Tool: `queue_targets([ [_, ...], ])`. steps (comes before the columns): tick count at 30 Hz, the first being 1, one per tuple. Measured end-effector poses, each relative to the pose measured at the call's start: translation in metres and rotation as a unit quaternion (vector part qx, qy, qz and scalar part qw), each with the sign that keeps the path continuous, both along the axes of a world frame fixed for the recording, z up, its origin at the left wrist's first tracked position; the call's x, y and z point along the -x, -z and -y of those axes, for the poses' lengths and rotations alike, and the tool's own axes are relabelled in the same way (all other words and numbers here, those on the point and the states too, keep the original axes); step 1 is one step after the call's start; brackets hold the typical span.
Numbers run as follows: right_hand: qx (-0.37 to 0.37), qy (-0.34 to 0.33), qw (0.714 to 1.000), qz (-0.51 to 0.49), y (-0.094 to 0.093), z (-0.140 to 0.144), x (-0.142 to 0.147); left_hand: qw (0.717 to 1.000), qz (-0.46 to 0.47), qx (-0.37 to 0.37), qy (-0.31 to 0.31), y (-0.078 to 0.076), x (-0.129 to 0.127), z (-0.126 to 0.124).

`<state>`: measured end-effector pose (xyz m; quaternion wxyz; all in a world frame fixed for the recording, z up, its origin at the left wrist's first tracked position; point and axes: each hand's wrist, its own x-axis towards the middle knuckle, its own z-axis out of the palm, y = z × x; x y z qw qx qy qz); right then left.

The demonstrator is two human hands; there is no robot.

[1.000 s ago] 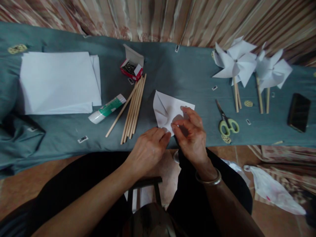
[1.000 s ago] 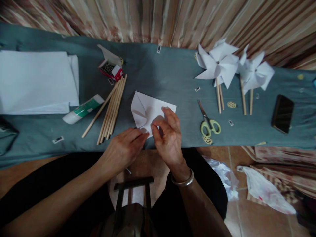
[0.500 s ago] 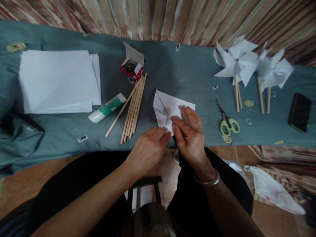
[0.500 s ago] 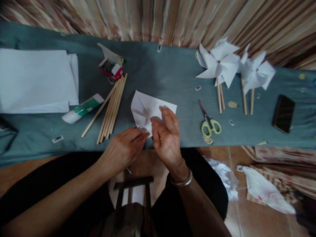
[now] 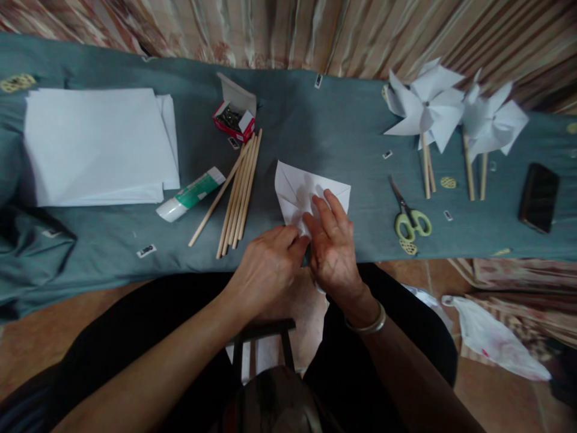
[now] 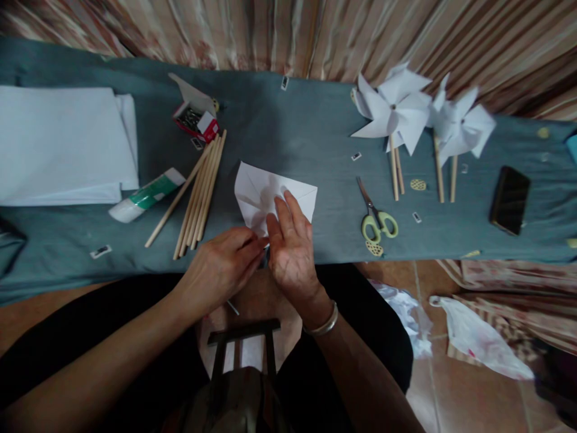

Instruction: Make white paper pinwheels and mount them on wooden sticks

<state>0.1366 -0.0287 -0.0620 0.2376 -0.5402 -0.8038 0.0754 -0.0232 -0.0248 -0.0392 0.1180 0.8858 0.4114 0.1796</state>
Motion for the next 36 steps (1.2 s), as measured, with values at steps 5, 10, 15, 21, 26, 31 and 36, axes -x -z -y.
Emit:
queue_targets([
  [5,0.049,0.022,0.996,-0.073,-0.007,-0.006,-0.013,1.000,-0.004,0.003,-0.003,0.002,0.000,-0.001],
  [10,0.020,0.087,0.992,-0.088,-0.008,-0.030,-0.039,1.000,0.000,0.014,-0.006,0.001,0.000,0.000],
  [15,0.013,0.105,0.994,0.006,-0.005,-0.055,-0.047,1.000,0.007,0.011,0.000,0.000,0.000,-0.001],
  [21,0.005,0.094,0.995,-0.011,-0.016,-0.056,-0.049,0.999,0.008,-0.031,-0.005,-0.003,0.009,-0.006],
  [26,0.019,0.116,0.992,-0.043,-0.022,-0.046,-0.055,0.998,0.017,-0.053,-0.018,-0.004,0.024,-0.014],
  [31,0.040,0.135,0.988,-0.059,-0.024,-0.035,-0.060,0.999,0.031,-0.042,-0.011,-0.006,0.031,-0.017],
  [36,0.038,0.142,0.987,-0.059,-0.024,-0.029,-0.066,0.999,0.021,-0.033,-0.015,-0.006,0.030,-0.014],
])
